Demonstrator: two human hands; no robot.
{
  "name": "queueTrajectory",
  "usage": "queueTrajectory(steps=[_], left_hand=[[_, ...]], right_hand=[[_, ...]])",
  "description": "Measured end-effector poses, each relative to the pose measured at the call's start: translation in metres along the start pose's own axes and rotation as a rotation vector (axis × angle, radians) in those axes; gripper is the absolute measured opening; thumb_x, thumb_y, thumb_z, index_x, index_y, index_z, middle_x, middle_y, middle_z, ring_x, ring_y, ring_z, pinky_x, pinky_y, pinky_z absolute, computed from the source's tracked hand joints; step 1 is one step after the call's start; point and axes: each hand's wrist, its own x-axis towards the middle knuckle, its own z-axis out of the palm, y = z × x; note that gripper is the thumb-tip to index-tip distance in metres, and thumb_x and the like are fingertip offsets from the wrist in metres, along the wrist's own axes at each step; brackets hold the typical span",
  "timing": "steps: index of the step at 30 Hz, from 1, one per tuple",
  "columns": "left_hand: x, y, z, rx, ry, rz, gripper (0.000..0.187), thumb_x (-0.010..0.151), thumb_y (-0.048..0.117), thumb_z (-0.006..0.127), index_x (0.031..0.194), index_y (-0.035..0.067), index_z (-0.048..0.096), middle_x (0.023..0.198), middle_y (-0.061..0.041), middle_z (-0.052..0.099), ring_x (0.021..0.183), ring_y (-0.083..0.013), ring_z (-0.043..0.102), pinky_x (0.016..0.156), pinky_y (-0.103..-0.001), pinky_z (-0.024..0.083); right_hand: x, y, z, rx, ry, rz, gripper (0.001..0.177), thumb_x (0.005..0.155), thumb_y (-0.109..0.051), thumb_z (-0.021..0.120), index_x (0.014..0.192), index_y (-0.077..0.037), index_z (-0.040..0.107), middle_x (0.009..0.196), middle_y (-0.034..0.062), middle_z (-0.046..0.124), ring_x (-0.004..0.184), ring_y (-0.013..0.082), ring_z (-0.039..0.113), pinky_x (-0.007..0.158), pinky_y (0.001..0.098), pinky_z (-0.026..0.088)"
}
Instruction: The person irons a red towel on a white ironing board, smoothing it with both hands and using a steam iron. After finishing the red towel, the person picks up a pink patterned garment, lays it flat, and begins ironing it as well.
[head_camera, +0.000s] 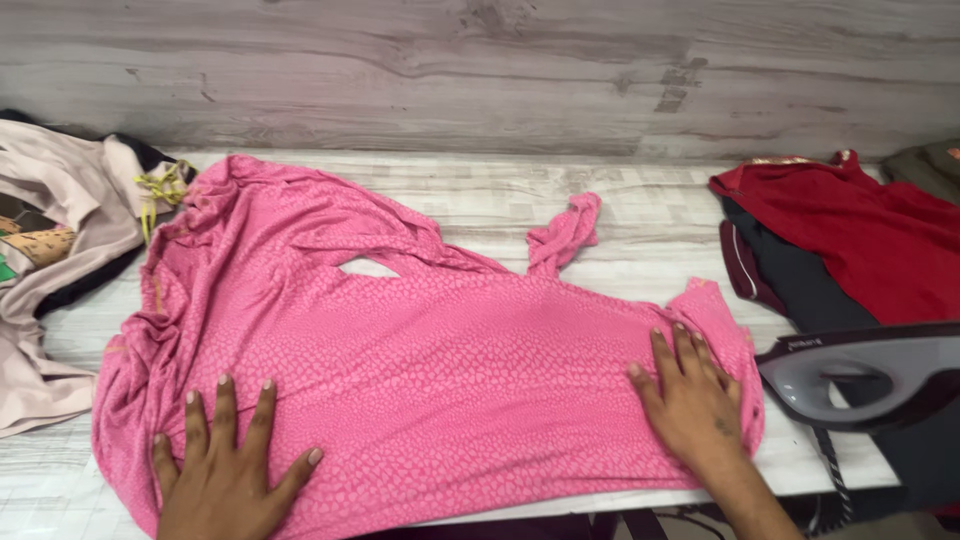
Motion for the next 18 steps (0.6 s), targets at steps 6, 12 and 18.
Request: queueTrajectory(steps=[6,12,18], left_hand=[[0.057,0.017,-0.032,-0.07,0.018,0.078,0.061,0.091,0.054,0.051,0.137,0.015,0.057,0.145,-0.016,0.054,0.128,-0.0317,0.056,0.107,-0.06,0.037],[0.178,0.03,-0.007,-0.352,0.26,0.142,0.043,0.098,0.029,0.058,0.13,0.002,0.065,0.097,-0.021,0.073,0.085,-0.0399,0.07,0.076,-0.051,0.054],[0.238,0.021,0.058,-0.079,0.146,0.118,0.09,0.093,0.064,0.058,0.151,-0.001,0.035,0.154,-0.028,0.04,0.139,-0.0438,0.04,0.104,-0.072,0.034]], right_hand=[[0.063,-0.015,-0.045,0.203,0.323,-0.001,0.036,0.102,-0.029,0.059,0.133,-0.016,0.071,0.126,0.0141,0.069,0.109,0.0332,0.068,0.089,0.0469,0.055],[0.192,-0.062,-0.029,0.549,-0.059,0.202,0.049,0.097,-0.042,0.072,0.132,-0.009,0.064,0.08,0.0168,0.077,0.067,0.0258,0.074,0.074,0.0409,0.057],[0.256,-0.033,0.036,0.846,0.091,0.229,0.027,0.088,-0.012,0.074,0.113,-0.001,0.076,0.088,0.0136,0.076,0.072,0.0198,0.071,0.065,0.0353,0.058]])
